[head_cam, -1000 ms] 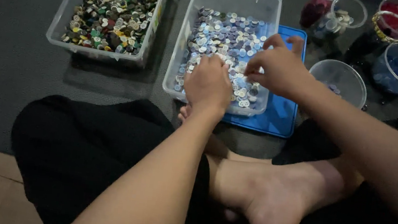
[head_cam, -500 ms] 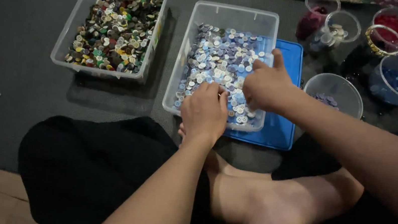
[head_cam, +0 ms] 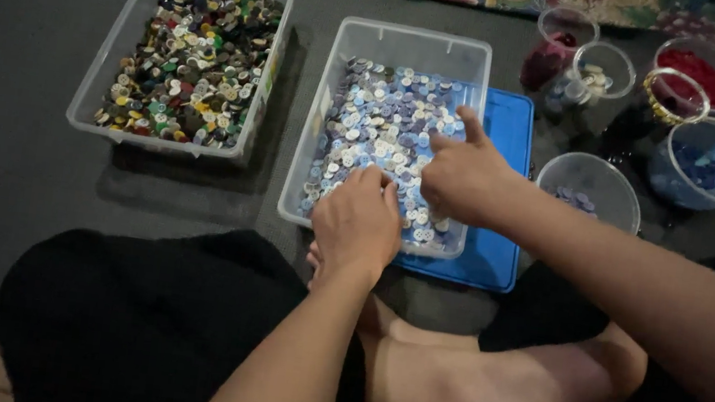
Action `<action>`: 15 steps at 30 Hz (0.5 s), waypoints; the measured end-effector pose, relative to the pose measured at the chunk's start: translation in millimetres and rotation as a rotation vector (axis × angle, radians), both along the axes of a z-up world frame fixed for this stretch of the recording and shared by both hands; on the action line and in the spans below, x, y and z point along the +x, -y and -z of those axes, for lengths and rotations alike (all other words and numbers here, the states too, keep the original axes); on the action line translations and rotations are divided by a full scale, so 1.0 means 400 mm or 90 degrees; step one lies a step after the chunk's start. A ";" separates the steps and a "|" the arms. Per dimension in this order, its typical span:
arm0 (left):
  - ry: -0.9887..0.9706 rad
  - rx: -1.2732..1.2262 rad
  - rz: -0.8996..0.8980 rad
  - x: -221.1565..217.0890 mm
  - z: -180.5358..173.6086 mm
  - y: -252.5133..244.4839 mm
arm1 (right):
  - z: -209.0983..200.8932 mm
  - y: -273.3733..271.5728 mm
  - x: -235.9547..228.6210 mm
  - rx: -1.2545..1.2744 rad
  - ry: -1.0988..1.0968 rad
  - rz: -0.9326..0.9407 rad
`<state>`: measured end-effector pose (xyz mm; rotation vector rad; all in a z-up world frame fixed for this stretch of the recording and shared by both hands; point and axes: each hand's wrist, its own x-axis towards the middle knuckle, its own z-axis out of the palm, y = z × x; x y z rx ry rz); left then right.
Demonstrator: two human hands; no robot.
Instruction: Sorting various buttons from a large container into smaller containers and a tray.
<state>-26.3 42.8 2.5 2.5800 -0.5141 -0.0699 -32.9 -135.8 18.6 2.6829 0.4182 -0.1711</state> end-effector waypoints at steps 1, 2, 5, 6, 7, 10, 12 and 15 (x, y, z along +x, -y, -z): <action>0.003 -0.005 0.000 0.000 0.000 -0.002 | 0.006 0.001 0.000 -0.005 0.003 0.000; 0.004 -0.004 0.000 0.000 0.000 -0.004 | 0.012 0.003 0.000 -0.012 0.013 -0.014; -0.001 -0.001 -0.003 0.001 -0.001 0.001 | 0.016 0.001 -0.002 0.012 0.011 -0.009; -0.009 0.003 -0.009 0.002 0.000 0.001 | 0.016 -0.004 -0.002 0.047 -0.003 0.007; -0.009 0.001 -0.010 0.002 -0.001 -0.001 | 0.016 -0.005 0.000 0.045 -0.002 0.006; -0.012 -0.008 -0.010 0.002 0.004 -0.001 | 0.009 -0.005 -0.002 0.027 -0.019 0.000; 0.030 -0.013 -0.004 0.002 0.011 -0.004 | -0.004 -0.012 -0.010 0.047 -0.027 0.018; 0.041 -0.035 -0.007 -0.003 0.006 -0.007 | -0.018 -0.015 -0.013 0.078 -0.011 0.033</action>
